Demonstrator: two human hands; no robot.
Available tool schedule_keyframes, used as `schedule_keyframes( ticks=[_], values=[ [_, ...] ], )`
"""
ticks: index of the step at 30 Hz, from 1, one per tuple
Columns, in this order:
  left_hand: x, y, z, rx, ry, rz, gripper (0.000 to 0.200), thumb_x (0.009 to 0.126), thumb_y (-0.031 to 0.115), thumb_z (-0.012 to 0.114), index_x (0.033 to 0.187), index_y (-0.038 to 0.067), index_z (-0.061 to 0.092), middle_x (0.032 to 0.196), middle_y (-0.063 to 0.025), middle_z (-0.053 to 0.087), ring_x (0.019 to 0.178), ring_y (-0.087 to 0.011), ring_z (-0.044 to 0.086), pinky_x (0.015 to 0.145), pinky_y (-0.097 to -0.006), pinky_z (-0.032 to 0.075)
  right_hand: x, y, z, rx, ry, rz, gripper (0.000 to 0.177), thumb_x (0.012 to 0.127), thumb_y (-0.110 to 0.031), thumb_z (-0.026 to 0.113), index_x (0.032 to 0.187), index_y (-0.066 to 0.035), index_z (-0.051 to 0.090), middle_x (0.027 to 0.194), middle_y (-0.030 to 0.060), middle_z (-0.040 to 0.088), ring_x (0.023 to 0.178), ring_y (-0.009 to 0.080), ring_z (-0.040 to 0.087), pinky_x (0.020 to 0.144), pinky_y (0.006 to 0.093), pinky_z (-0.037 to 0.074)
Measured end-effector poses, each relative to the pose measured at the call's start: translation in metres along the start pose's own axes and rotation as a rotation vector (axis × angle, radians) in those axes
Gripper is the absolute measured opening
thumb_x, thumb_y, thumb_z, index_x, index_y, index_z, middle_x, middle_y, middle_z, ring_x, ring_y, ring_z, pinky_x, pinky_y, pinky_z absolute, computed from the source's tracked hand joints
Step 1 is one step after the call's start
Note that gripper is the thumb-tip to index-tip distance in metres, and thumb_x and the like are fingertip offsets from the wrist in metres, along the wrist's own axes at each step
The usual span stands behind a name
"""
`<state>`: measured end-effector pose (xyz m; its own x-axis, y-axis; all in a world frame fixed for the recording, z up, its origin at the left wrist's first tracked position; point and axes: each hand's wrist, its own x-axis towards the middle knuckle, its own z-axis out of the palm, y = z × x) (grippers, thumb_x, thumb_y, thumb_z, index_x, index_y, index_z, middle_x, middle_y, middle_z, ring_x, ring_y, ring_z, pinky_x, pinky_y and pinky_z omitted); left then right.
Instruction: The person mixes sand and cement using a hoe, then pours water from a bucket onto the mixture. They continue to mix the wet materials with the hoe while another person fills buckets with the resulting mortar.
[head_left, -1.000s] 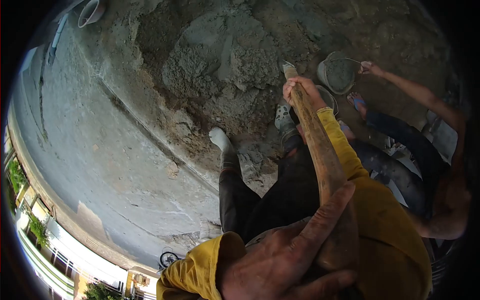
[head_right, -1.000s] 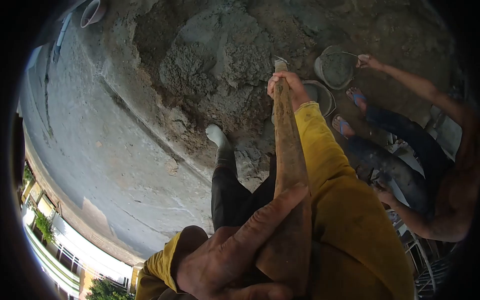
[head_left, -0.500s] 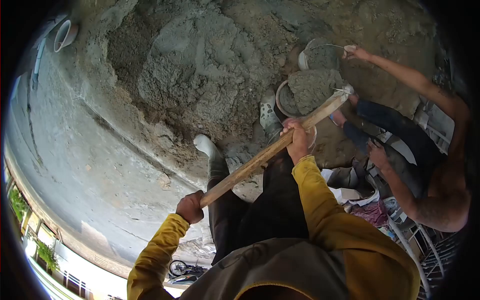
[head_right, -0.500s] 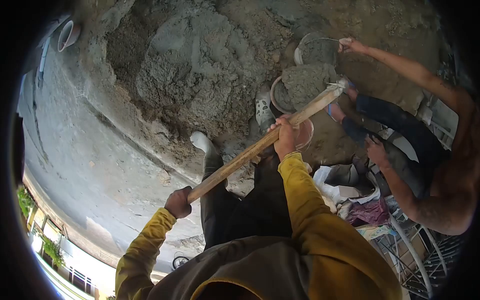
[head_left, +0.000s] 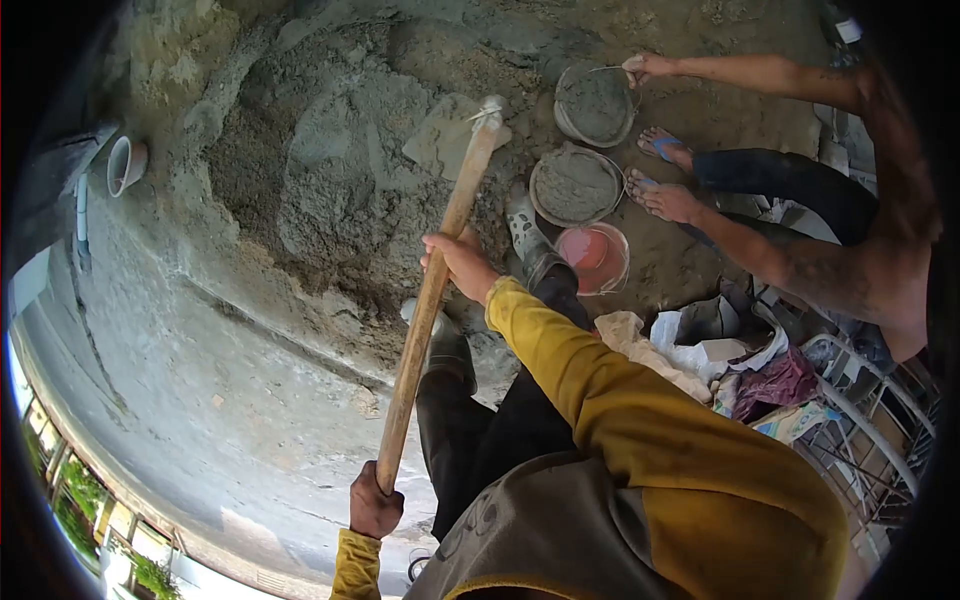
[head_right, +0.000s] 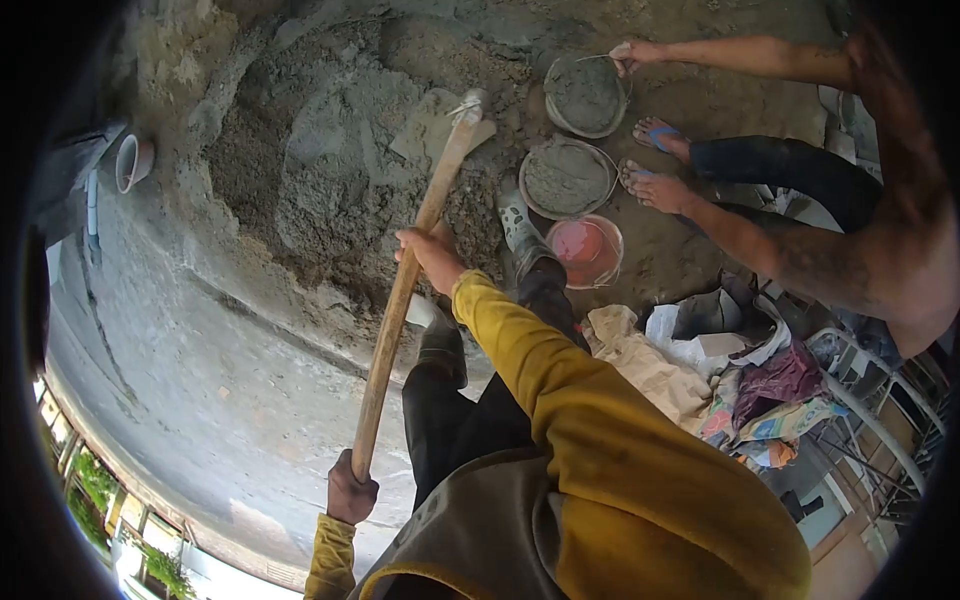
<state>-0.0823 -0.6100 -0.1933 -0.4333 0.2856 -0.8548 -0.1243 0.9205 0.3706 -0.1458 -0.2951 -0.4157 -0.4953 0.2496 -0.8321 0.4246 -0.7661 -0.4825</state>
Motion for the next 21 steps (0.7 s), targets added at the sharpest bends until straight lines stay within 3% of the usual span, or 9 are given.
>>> schedule_keyframes(
  ticks=[2, 4, 8, 10, 12, 14, 15, 18, 21],
  values=[
    [0.023, 0.032, -0.031, 0.040, 0.062, 0.047, 0.025, 0.064, 0.002, 0.055, 0.087, -0.003, 0.048, 0.071, -0.0276, 0.054, 0.074, -0.0500, 0.056, 0.065, -0.0504, 0.046, -0.011, -0.007, 0.018, -0.093, -0.056, 0.005, 0.029, 0.086, -0.017, 0.066, 0.103, -0.001, 0.049, 0.080, 0.0094, 0.058, 0.067, 0.0191, 0.062, 0.058, 0.0320, 0.052],
    [0.076, 0.051, -0.061, 0.098, 0.127, 0.046, 0.028, 0.068, 0.006, 0.061, 0.090, -0.008, 0.049, 0.075, -0.0304, 0.057, 0.078, -0.0507, 0.057, 0.067, -0.0485, 0.047, -0.036, -0.008, 0.018, -0.694, -0.322, -0.218, 0.040, 0.091, -0.022, 0.061, 0.120, 0.002, 0.048, 0.089, 0.0100, 0.061, 0.073, 0.0163, 0.063, 0.063, 0.0259, 0.050],
    [0.147, 0.096, -0.134, 0.033, -0.003, -0.095, 0.035, 0.078, 0.017, 0.062, 0.096, -0.012, 0.055, 0.073, -0.0218, 0.063, 0.058, -0.0252, 0.066, 0.053, -0.0348, 0.052, -0.214, -0.092, 0.014, -0.179, -0.698, -0.299, 0.052, 0.095, -0.030, 0.057, 0.135, 0.000, 0.042, 0.101, 0.0127, 0.061, 0.077, 0.0147, 0.060, 0.069, 0.0266, 0.047],
    [0.153, 0.113, -0.151, -0.044, -0.018, -0.075, 0.036, 0.081, 0.018, 0.059, 0.099, -0.012, 0.055, 0.074, -0.0217, 0.064, 0.057, -0.0244, 0.066, 0.053, -0.0350, 0.053, -0.285, -0.124, 0.032, 0.057, -0.789, -0.478, 0.062, 0.095, -0.039, 0.054, 0.138, 0.003, 0.039, 0.105, 0.0168, 0.059, 0.091, 0.0180, 0.058, 0.072, 0.0289, 0.048],
    [0.143, 0.131, -0.155, 0.099, 0.072, -0.046, 0.037, 0.083, 0.018, 0.056, 0.106, -0.011, 0.053, 0.084, -0.0252, 0.065, 0.068, -0.0313, 0.068, 0.062, -0.0391, 0.055, -0.306, -0.137, 0.060, 0.337, -1.167, -0.860, 0.066, 0.095, -0.045, 0.052, 0.136, 0.006, 0.042, 0.113, 0.0191, 0.058, 0.097, 0.0210, 0.057, 0.079, 0.0319, 0.048],
    [0.146, 0.106, -0.140, 0.239, 0.336, 0.275, 0.039, 0.083, 0.016, 0.056, 0.113, -0.009, 0.051, 0.096, -0.0281, 0.065, 0.085, -0.0401, 0.067, 0.075, -0.0436, 0.054, -0.321, -0.151, 0.068, 0.340, -1.327, -0.847, 0.063, 0.094, -0.043, 0.053, 0.133, 0.006, 0.044, 0.112, 0.0184, 0.059, 0.097, 0.0213, 0.058, 0.081, 0.0320, 0.047],
    [0.131, 0.121, -0.133, 0.250, 0.375, 0.236, 0.040, 0.082, 0.014, 0.057, 0.117, -0.006, 0.050, 0.104, -0.0290, 0.063, 0.097, -0.0453, 0.061, 0.086, -0.0457, 0.050, -0.322, -0.154, 0.067, 0.325, -1.369, -0.834, 0.062, 0.094, -0.042, 0.053, 0.132, 0.006, 0.045, 0.112, 0.0180, 0.059, 0.097, 0.0214, 0.058, 0.083, 0.0320, 0.047],
    [0.139, 0.109, -0.112, 0.207, 0.504, 0.208, 0.046, 0.077, 0.010, 0.059, 0.120, -0.005, 0.055, 0.103, -0.0287, 0.064, 0.097, -0.0417, 0.063, 0.087, -0.0404, 0.051, -0.305, -0.154, 0.050, 0.183, -1.355, -0.826, 0.057, 0.094, -0.039, 0.055, 0.129, 0.005, 0.048, 0.111, 0.0169, 0.060, 0.097, 0.0218, 0.059, 0.087, 0.0321, 0.047],
    [0.140, 0.110, -0.121, 0.023, 0.446, 0.047, 0.049, 0.074, 0.012, 0.061, 0.120, -0.003, 0.058, 0.102, -0.0289, 0.064, 0.099, -0.0401, 0.063, 0.088, -0.0377, 0.050, -0.277, -0.133, 0.018, -0.096, -0.976, -0.809, 0.052, 0.093, -0.036, 0.056, 0.125, 0.005, 0.051, 0.110, 0.0157, 0.061, 0.097, 0.0222, 0.060, 0.091, 0.0322, 0.046]
  ],
)
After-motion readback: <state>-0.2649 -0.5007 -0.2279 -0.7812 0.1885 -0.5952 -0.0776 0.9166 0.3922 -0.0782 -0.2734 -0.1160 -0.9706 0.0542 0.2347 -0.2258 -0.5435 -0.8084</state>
